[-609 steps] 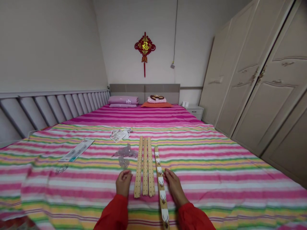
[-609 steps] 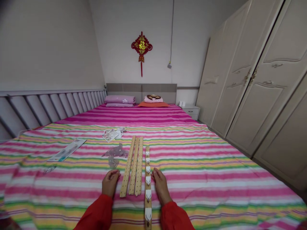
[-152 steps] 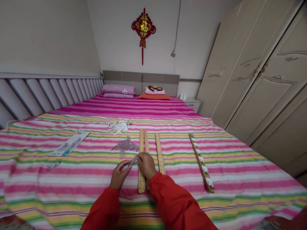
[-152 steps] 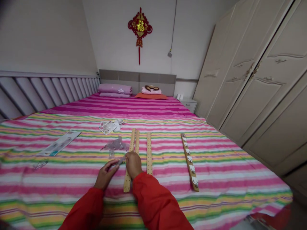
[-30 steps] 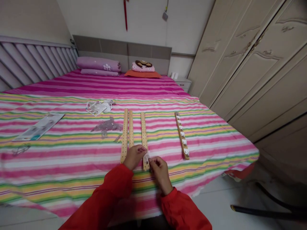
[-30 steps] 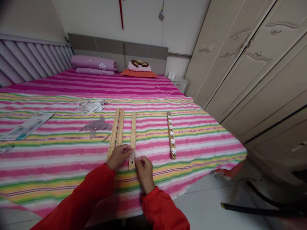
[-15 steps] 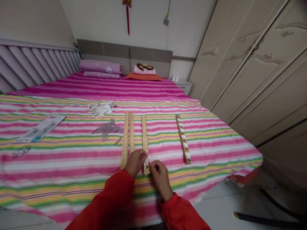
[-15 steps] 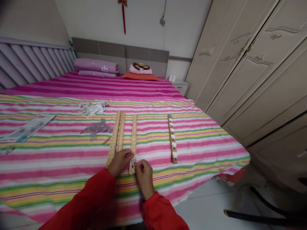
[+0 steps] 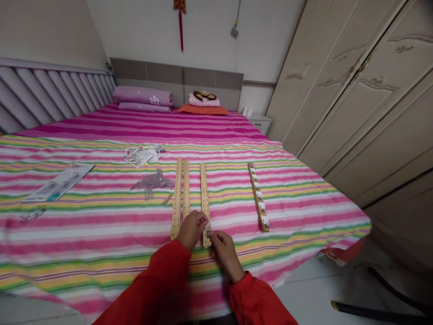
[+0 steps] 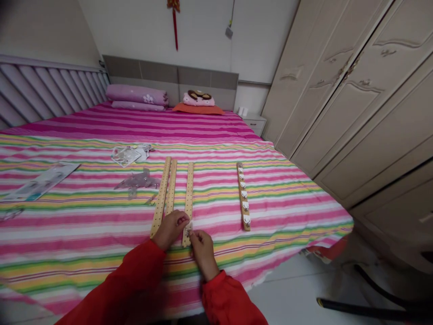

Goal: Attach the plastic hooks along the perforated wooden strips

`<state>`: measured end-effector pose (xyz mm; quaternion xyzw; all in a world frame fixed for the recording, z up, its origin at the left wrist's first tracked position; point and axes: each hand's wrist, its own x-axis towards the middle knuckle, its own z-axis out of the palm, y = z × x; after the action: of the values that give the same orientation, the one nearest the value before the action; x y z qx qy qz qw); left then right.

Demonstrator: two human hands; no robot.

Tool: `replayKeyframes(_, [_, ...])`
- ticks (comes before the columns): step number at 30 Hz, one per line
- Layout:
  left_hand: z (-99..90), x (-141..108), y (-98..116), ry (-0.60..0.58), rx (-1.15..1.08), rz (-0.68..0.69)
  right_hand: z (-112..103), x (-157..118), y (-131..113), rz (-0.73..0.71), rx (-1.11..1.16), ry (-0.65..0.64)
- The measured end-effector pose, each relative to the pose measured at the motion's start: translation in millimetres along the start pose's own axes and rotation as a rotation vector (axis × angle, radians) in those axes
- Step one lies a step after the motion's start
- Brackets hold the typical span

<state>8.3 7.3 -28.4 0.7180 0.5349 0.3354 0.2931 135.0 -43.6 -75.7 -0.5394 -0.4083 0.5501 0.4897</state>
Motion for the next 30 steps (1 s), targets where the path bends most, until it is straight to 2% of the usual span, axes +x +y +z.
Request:
replayKeyframes(3, [0.5,-1,-2,0.039,-0.007,0.004,2,-2,0,0.119,0.093,-0.062])
replayKeyframes(6, [0.7,-7,-4,0.14,-0.077,0.008,3,-4,-1,0.154,0.215,-0.073])
replayKeyframes(9, [2.4,-18,-3,0.177,-0.289,-0.135,4,-6,-5,0.153,0.281,-0.072])
replayKeyframes(13, [6.5,-31,5,0.115,-0.705,-0.467,5,-9,-12,0.141,0.288,-0.054])
replayKeyframes(15, [7.8,-33,8,0.031,-0.871,-0.549,6,-10,-15,0.128,0.285,-0.057])
replayKeyframes(17, [8.7,-31,11,-0.069,-0.976,-0.566,7,-11,-15,0.114,0.294,-0.062])
replayKeyframes(20, [11.3,-25,11,-0.117,-1.017,-0.576,7,-11,-12,0.103,0.31,-0.066])
replayKeyframes(30, [31.9,-12,6,-0.038,-0.932,-0.633,5,-11,-6,0.108,0.305,-0.092])
